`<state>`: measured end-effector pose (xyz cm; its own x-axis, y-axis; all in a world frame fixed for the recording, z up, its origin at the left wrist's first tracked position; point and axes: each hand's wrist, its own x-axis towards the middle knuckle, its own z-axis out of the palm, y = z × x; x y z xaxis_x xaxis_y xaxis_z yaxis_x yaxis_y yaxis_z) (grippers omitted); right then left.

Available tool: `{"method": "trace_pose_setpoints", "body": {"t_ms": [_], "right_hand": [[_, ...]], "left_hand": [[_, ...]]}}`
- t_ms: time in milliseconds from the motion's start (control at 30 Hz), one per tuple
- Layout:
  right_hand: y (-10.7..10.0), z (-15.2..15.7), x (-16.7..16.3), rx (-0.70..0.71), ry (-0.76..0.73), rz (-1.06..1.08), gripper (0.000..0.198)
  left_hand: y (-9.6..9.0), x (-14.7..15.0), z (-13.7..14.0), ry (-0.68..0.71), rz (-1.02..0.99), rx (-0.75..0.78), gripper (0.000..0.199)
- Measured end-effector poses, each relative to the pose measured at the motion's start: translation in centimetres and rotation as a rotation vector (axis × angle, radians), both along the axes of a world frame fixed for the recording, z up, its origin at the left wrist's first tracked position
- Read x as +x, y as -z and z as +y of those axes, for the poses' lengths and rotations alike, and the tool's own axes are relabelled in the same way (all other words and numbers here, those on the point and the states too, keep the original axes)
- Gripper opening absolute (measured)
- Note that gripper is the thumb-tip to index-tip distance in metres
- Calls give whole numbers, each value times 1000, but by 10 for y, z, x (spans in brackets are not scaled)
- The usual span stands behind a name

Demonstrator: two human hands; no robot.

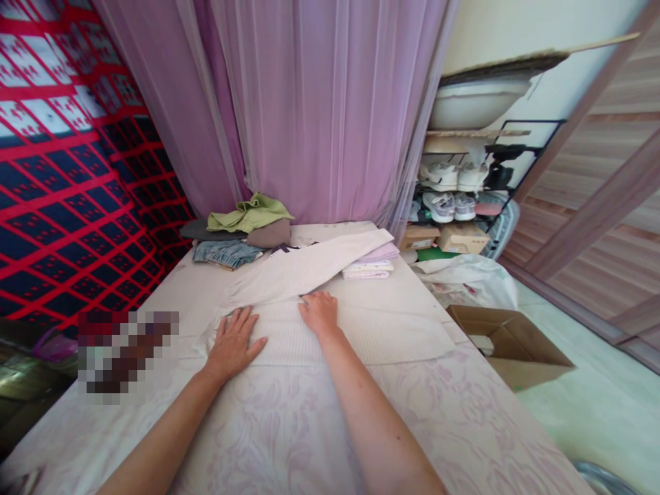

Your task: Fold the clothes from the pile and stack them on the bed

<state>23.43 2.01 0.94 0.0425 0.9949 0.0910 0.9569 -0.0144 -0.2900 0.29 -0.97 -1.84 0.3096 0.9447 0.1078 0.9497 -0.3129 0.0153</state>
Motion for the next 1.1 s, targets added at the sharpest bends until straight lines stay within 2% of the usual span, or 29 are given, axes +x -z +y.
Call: {"method": "trace_pose_setpoints", "body": {"t_ms": [167,300,500,600,667,767,833,933,1033,1100], "right_hand": [[8,20,-24,1,149,40,37],[14,30,-25,35,189,44,27],[13,36,-26,25,255,-1,26],[10,24,-28,42,230,9,25],[13,10,-28,111,187,17,25],[21,-13,-27,194,31,31,26],[26,-23,-24,170,-67,33,24],[29,-26,-19,126,-111,28,22],[29,-24,-17,140,-115,46,23],[31,-24,-18,162,-109,74,22]], "left_hand": [[-1,1,-1,-6,5,-22,62],[-1,2,-2,-27,-5,-52,62],[-4,5,-2,-60,-23,-114,64],[-3,4,-1,-62,-46,-113,64],[0,4,-1,-59,-55,-99,64],[3,4,-1,-57,-65,-98,65],[2,5,-1,-61,-75,-118,65],[-10,1,3,-50,-109,-162,60],[-31,-12,17,-45,-195,-178,39],[-44,-27,34,-127,-266,-128,33]]}}
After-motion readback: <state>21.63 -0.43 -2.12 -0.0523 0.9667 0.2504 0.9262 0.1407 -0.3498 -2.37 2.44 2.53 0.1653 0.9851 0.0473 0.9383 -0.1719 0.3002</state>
